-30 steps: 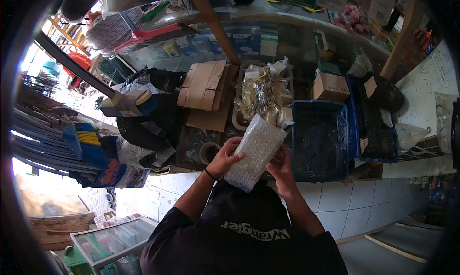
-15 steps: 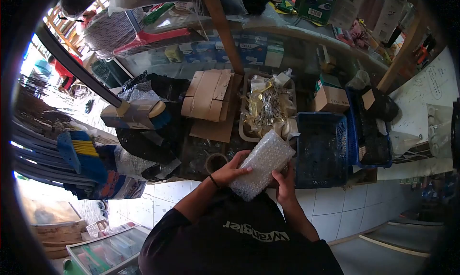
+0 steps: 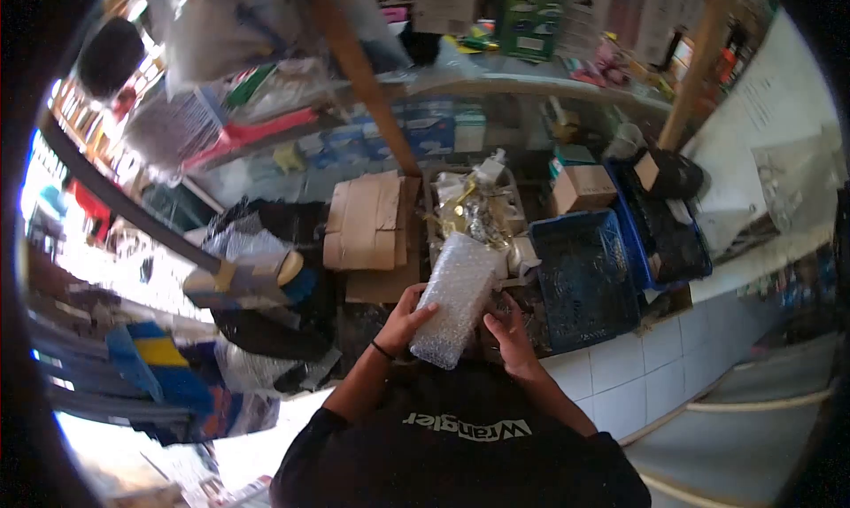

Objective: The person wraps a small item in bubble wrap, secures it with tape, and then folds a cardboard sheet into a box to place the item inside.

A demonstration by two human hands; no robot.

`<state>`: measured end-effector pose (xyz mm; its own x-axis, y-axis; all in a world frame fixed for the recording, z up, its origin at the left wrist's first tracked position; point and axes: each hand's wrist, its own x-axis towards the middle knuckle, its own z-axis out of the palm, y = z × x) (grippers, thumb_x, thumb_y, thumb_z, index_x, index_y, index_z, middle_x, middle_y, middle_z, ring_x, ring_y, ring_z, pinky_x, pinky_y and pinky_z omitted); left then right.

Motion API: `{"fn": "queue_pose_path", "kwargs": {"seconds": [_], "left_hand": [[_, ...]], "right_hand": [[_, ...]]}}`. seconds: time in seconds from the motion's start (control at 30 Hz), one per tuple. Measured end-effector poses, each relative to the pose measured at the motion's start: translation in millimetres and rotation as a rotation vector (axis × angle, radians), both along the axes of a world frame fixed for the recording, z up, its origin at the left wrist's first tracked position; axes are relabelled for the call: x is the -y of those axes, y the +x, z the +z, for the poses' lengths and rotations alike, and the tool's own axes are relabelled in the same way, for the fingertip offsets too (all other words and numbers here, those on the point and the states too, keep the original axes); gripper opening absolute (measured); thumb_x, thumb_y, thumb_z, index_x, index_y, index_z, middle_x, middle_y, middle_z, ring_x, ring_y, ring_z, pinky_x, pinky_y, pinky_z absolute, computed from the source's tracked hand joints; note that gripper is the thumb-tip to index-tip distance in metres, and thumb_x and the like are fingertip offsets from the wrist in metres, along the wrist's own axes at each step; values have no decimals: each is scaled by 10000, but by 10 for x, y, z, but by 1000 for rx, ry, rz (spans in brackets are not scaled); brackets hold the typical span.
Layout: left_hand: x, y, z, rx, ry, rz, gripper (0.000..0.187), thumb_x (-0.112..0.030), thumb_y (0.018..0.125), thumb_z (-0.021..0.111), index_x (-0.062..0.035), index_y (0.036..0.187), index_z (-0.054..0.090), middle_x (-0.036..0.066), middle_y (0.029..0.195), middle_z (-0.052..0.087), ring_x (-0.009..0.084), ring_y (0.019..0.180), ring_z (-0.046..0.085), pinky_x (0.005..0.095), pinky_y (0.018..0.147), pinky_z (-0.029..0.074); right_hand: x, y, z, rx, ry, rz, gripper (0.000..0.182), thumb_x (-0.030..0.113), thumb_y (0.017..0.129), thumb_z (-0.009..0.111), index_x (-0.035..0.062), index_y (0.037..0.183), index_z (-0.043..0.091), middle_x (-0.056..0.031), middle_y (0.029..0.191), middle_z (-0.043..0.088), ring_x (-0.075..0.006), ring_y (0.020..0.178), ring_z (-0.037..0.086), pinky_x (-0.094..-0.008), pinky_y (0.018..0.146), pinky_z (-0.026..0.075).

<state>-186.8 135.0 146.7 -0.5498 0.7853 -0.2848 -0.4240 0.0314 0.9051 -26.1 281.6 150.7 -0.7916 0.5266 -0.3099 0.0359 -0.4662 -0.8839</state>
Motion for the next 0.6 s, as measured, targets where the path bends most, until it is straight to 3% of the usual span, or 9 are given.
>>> {"fn": "queue_pose_path", "kwargs": {"seconds": [0.23,0.43,0.53,0.6], "left_hand": [[-139,2,73,-71,28,-38,505,-259,856,564,-11,1239,349,92,1147,463,179,1037,449,327,899,379],[-335,131,271,-112,28,-127,579,-306,841,578,-22,1273,318,97,1175,454,191,1069,434,338,919,363],[-435,159,392,-378,-80,-170,573,-292,839,575,-25,1276,319,100,1182,453,196,1064,436,342,918,361],[-529,181,425,-349,-33,-149,568,-281,836,576,-25,1275,322,101,1184,452,198,1063,434,347,918,355]], "right_hand": [[-110,15,64,88,253,-24,734,263,832,634,33,1355,173,-156,1205,435,-167,997,488,-312,829,430],[-203,304,196,38,244,-150,660,309,852,600,17,1320,237,-142,1136,482,-205,950,539,-339,784,468],[-347,507,219,122,303,-209,564,242,860,600,42,1300,308,-103,1095,482,-165,904,526,-304,749,457],[-431,623,288,67,284,-327,497,202,861,597,37,1260,349,-90,1048,486,-147,851,524,-297,697,455]]}}
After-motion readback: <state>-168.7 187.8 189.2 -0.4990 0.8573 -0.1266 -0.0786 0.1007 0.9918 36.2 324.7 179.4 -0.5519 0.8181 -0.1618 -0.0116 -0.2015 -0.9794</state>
